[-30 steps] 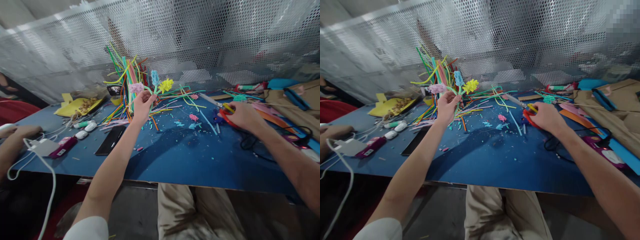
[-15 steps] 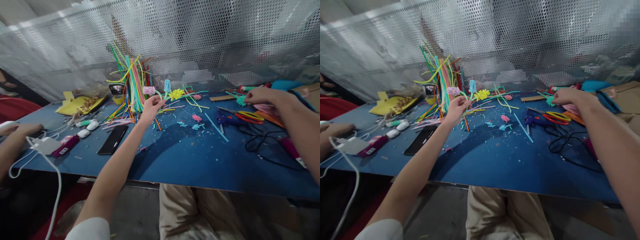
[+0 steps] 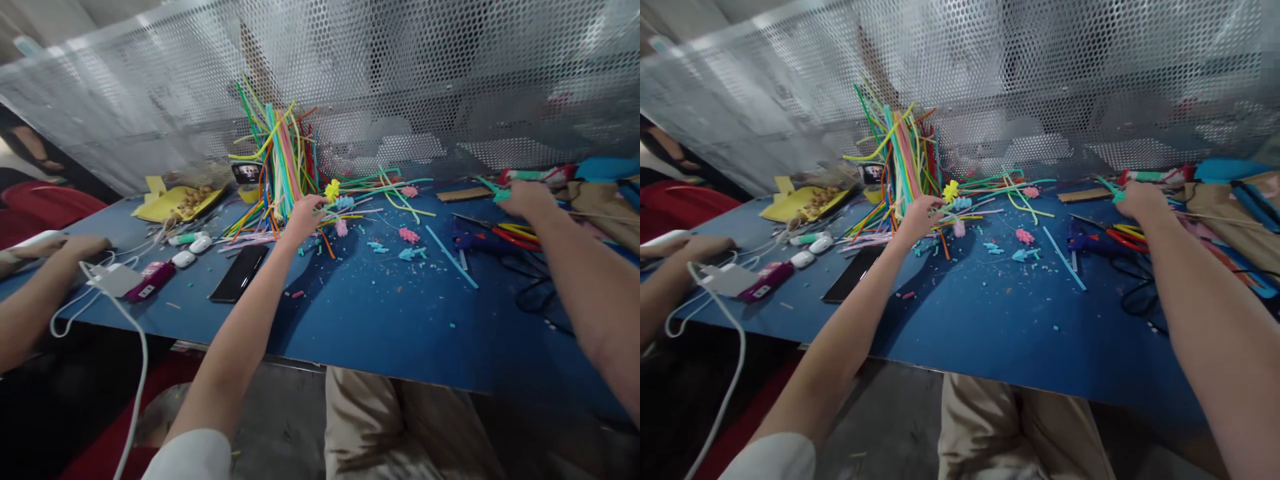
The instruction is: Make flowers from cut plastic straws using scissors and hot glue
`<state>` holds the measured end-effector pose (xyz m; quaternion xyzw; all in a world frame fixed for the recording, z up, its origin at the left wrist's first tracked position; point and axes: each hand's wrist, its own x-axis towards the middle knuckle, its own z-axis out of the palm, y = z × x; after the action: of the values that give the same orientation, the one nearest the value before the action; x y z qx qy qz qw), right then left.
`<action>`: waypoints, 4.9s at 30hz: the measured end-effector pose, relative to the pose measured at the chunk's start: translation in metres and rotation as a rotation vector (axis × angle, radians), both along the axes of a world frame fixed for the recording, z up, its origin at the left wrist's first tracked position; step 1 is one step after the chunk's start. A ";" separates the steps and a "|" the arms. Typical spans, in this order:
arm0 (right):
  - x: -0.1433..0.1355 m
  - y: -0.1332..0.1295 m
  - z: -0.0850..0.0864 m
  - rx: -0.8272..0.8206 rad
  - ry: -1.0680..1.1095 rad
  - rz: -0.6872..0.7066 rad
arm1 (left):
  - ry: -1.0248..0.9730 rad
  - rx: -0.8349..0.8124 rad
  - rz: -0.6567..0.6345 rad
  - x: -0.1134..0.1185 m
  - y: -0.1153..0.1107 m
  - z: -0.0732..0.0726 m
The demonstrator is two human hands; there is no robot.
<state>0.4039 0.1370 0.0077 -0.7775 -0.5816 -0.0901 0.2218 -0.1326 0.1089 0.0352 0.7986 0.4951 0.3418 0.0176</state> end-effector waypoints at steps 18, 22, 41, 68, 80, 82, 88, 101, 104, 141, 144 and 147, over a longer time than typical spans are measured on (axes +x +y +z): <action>-0.152 -0.165 0.035 0.270 0.392 0.732 | 0.185 0.519 -0.149 0.105 -0.099 0.026; -0.169 -0.184 0.018 0.219 0.369 0.889 | 0.337 0.638 -0.230 0.123 -0.120 0.024; -0.148 -0.178 0.033 0.101 0.484 0.982 | 0.499 0.369 -0.651 0.124 -0.114 0.019; -0.134 -0.162 0.026 -0.097 0.650 0.989 | 0.193 0.176 -0.357 0.137 -0.115 -0.009; -0.142 -0.172 0.029 -0.143 0.728 0.999 | 0.168 0.107 -0.727 0.125 -0.097 -0.008; -0.145 -0.174 0.029 -0.102 0.770 0.969 | 0.161 0.065 -0.744 0.126 -0.098 -0.009; -0.155 -0.172 0.022 -0.017 0.990 0.908 | 0.185 0.027 -0.714 0.134 -0.106 -0.015; -0.159 -0.177 0.022 0.343 0.511 0.880 | -0.148 -0.035 -0.321 0.135 -0.110 -0.004; -0.161 -0.177 0.023 0.413 0.361 0.855 | -0.119 -0.036 -0.288 0.137 -0.111 -0.007; -0.169 -0.179 0.023 0.148 0.971 0.743 | -0.718 -0.365 -0.571 0.137 -0.104 -0.006; -0.161 -0.174 0.020 0.191 0.919 0.721 | -0.984 -0.479 -0.621 0.136 -0.100 -0.001; -0.154 -0.169 0.017 0.177 0.859 0.713 | -1.042 -0.498 -0.614 0.133 -0.096 0.001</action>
<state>0.2495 -0.0321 0.0243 -0.4783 -0.6557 0.2666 0.5197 0.0007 0.0128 0.0364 0.6054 0.2357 0.5385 0.5366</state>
